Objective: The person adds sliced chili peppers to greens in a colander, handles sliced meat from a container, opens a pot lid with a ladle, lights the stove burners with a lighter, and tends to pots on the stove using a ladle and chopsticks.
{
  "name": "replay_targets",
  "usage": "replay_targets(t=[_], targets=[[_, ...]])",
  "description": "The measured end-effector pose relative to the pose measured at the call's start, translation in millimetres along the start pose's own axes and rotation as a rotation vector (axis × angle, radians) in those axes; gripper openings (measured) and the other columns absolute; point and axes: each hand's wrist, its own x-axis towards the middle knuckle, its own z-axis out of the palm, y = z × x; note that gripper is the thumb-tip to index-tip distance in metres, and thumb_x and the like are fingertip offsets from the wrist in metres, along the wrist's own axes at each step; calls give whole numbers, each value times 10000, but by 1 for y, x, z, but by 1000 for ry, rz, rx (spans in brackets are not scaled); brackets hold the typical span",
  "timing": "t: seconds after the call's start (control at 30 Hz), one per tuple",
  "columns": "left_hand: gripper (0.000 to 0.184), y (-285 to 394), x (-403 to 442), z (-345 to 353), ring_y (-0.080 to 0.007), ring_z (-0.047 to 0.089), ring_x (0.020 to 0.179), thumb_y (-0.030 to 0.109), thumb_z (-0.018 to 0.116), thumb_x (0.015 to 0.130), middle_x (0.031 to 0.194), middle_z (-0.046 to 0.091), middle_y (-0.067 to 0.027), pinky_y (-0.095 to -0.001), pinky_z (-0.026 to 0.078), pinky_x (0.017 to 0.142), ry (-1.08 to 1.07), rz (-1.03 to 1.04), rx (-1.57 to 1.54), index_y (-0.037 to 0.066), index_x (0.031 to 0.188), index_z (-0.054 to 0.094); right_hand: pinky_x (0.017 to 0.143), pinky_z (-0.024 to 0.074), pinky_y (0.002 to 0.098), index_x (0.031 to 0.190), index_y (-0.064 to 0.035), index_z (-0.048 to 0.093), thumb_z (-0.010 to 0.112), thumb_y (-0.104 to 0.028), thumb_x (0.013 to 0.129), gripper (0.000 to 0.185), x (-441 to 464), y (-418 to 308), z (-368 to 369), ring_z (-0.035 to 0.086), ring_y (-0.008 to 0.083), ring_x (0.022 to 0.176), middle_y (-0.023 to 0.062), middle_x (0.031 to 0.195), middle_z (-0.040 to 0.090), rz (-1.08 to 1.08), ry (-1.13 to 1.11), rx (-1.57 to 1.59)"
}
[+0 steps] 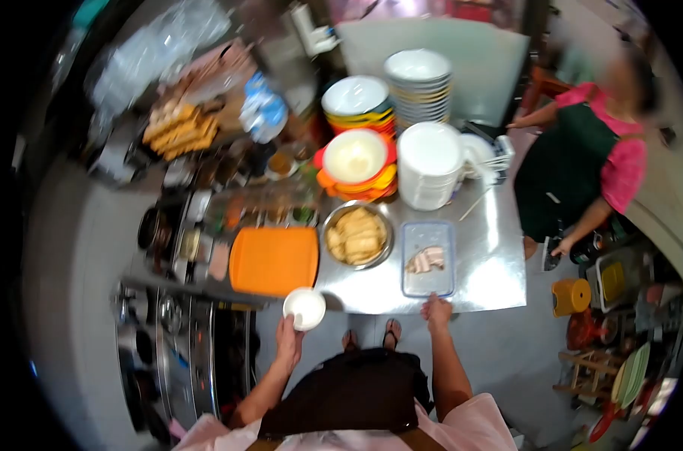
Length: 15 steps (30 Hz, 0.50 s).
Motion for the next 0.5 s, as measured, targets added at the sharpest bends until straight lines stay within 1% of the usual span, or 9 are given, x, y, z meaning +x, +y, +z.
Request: replay_targets(t=[0.07,0.1,0.13,0.23,0.27,0.37,0.43,0.5], targets=[[312,4,1,-3,-178,576,1020,284,534,986,1143,591,-53,-374,488,857,65,-19,24,67,1210,531,376,391,268,778,-41,595,640,-314,921,311,-3,0,-2,542,154,462,71,648,601,-32,-59,-42],[319,5,2,-5,-167,575,1031,278,534,986,1146,596,-42,-366,488,860,64,-12,2,76,1233,534,377,385,263,780,-39,597,631,-319,923,316,-9,-6,-2,535,151,461,69,649,597,-36,-84,-66],[333,8,2,-6,-162,575,1037,274,536,985,1155,596,-39,-360,488,860,63,-3,-11,80,1255,530,374,375,265,781,-38,596,602,-300,933,303,-8,-5,-5,510,143,452,72,652,590,-58,-157,-75],[361,14,3,-13,-161,588,1030,275,559,971,1151,607,-33,-367,484,865,90,16,-49,90,1279,518,372,359,265,772,-41,587,562,-270,950,291,-16,-7,-1,493,138,453,78,657,588,-70,-165,-153],[369,15,3,-17,-163,594,1023,277,570,964,1145,611,-32,-372,483,868,103,18,-62,92,1279,515,371,331,259,770,-50,566,514,-261,973,297,-20,-9,2,466,126,451,63,641,564,-47,-180,-170],[354,16,11,-32,-160,601,1011,263,567,966,1136,616,-31,-370,494,853,138,0,-94,92,1272,521,355,341,239,790,-43,589,528,-279,966,300,-22,2,9,512,136,448,74,654,602,-11,-239,-138],[367,13,20,-46,-161,590,1039,255,554,975,1182,603,-35,-356,498,863,143,-37,-120,89,1301,521,379,390,263,840,-36,620,516,-268,959,281,-26,10,20,543,154,475,77,661,612,17,-241,-224],[378,15,28,-60,-163,588,1053,251,546,980,1203,599,-41,-352,501,874,138,-51,-153,85,1319,517,399,420,278,855,-30,628,531,-261,946,266,-52,15,46,554,161,485,73,663,618,-25,-206,-332]])
